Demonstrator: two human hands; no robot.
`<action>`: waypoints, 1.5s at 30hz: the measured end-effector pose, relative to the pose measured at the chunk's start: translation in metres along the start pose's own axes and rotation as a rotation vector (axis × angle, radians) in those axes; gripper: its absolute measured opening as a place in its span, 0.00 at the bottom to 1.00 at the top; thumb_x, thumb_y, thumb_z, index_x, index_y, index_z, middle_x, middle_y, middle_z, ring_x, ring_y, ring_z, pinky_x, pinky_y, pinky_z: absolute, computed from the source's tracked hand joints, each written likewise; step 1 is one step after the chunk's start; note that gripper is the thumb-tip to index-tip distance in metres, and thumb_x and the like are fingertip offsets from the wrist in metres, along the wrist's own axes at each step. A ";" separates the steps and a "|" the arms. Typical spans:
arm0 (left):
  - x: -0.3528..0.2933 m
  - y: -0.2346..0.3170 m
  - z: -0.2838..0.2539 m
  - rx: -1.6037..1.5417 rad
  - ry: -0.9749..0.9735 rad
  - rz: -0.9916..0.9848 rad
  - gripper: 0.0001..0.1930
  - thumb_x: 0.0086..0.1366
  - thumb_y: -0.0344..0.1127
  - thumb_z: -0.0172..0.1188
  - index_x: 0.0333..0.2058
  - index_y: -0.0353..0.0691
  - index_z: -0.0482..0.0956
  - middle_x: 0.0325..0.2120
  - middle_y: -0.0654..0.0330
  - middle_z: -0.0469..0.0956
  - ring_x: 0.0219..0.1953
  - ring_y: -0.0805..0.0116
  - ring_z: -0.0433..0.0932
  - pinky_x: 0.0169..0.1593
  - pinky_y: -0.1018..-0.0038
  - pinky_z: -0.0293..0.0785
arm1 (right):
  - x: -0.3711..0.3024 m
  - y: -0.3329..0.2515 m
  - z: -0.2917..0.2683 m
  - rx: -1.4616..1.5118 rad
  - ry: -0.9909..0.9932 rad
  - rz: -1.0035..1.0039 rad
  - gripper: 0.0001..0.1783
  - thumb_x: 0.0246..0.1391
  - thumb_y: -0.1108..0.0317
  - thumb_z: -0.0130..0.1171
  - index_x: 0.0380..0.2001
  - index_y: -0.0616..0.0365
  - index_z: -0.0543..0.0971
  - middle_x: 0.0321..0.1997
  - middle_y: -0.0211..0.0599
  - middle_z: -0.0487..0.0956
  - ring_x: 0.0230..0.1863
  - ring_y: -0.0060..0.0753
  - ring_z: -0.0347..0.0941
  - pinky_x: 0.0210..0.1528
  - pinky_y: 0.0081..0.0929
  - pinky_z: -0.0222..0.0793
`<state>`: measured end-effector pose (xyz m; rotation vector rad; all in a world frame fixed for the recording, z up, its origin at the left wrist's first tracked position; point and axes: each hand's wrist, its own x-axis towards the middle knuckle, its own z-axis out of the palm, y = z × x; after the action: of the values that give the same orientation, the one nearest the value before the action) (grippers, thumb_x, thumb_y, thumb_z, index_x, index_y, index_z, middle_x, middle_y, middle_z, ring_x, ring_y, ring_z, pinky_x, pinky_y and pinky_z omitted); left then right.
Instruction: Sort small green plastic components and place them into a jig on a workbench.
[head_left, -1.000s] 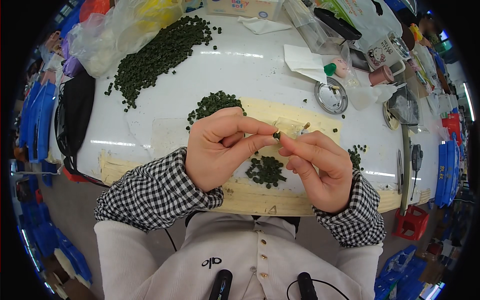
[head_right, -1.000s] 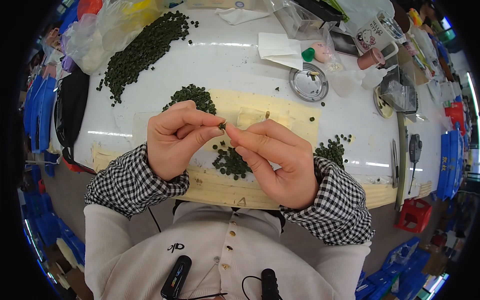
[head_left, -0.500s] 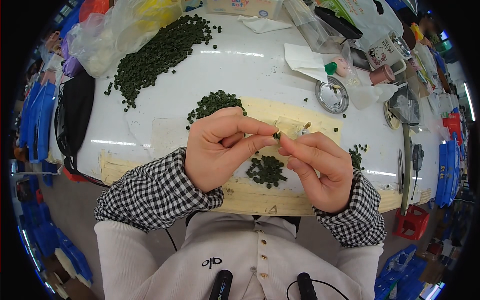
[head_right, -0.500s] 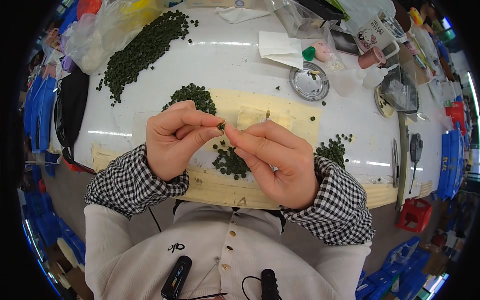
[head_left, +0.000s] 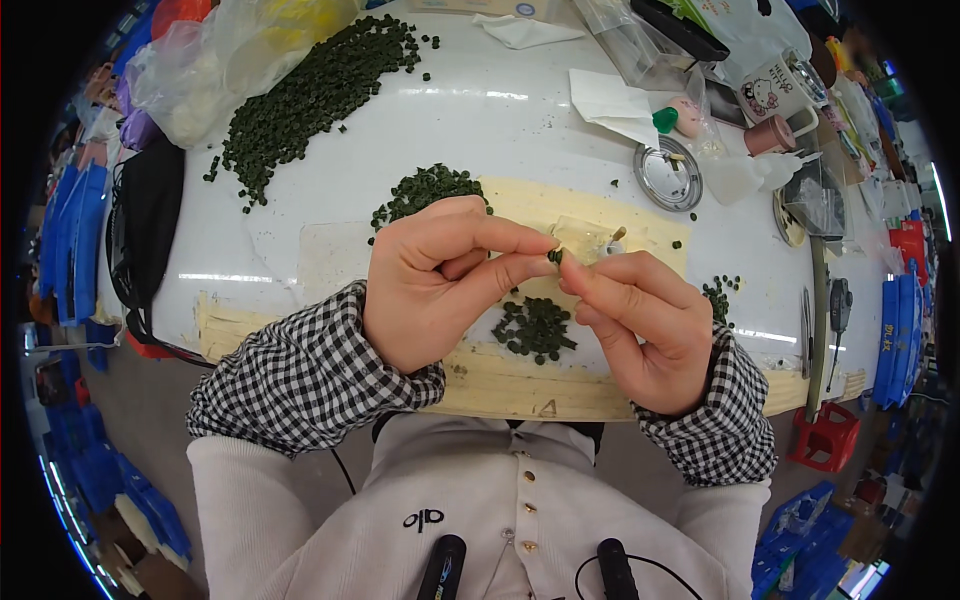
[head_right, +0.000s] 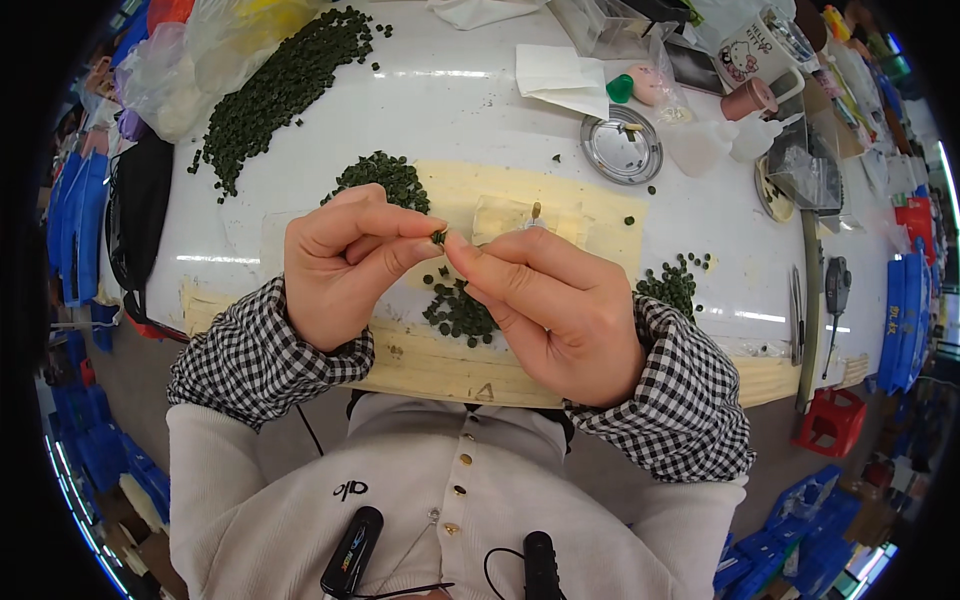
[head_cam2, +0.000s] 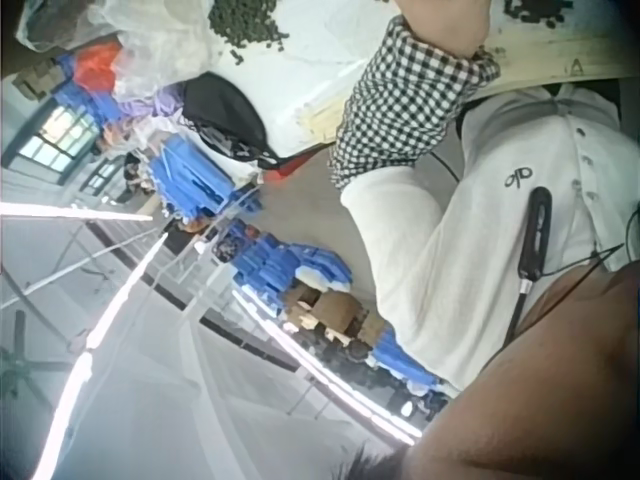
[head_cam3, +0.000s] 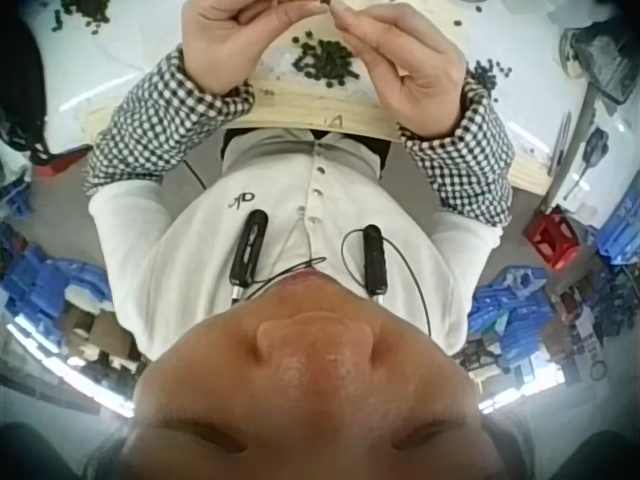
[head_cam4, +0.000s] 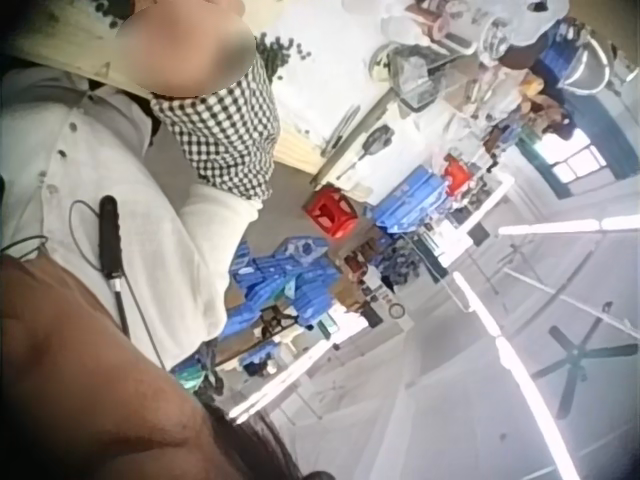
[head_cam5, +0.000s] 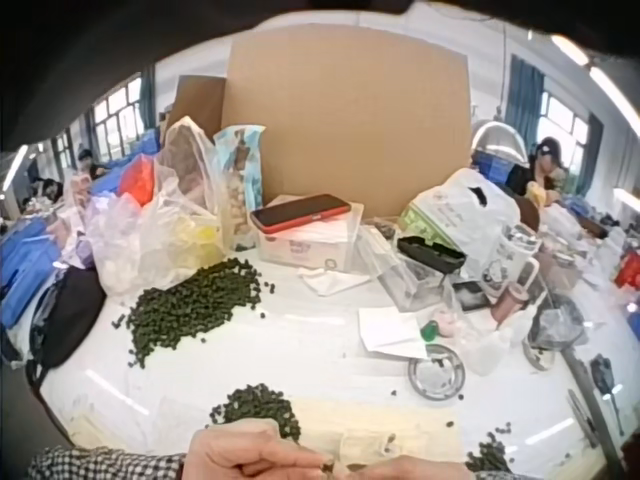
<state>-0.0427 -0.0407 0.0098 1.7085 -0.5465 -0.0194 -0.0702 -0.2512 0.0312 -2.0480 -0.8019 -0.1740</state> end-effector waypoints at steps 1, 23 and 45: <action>0.001 0.000 -0.001 0.003 -0.004 0.002 0.10 0.53 0.21 0.65 0.35 0.36 0.82 0.16 0.72 0.57 0.20 0.83 0.55 0.25 0.84 0.53 | 0.000 -0.001 0.000 -0.008 0.003 0.002 0.22 0.47 0.83 0.59 0.49 0.60 0.76 0.32 0.39 0.75 0.28 0.30 0.73 0.30 0.20 0.71; 0.020 0.006 -0.016 -0.453 -0.364 -0.579 0.09 0.67 0.37 0.52 0.34 0.37 0.72 0.15 0.75 0.60 0.16 0.84 0.52 0.21 0.83 0.51 | -0.005 -0.002 -0.027 0.031 0.394 0.158 0.12 0.60 0.73 0.50 0.43 0.69 0.76 0.35 0.41 0.79 0.26 0.17 0.71 0.30 0.14 0.67; 0.017 -0.023 -0.023 -1.165 0.036 -0.600 0.14 0.71 0.31 0.39 0.51 0.31 0.62 0.40 0.51 0.72 0.26 0.81 0.64 0.28 0.86 0.66 | -0.045 0.038 -0.082 -0.590 -0.208 0.460 0.05 0.46 0.72 0.60 0.23 0.60 0.75 0.23 0.36 0.73 0.32 0.39 0.68 0.34 0.33 0.65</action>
<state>-0.0124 -0.0234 -0.0017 0.6595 0.0707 -0.6151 -0.0678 -0.3521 0.0344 -2.7866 -0.3997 0.0761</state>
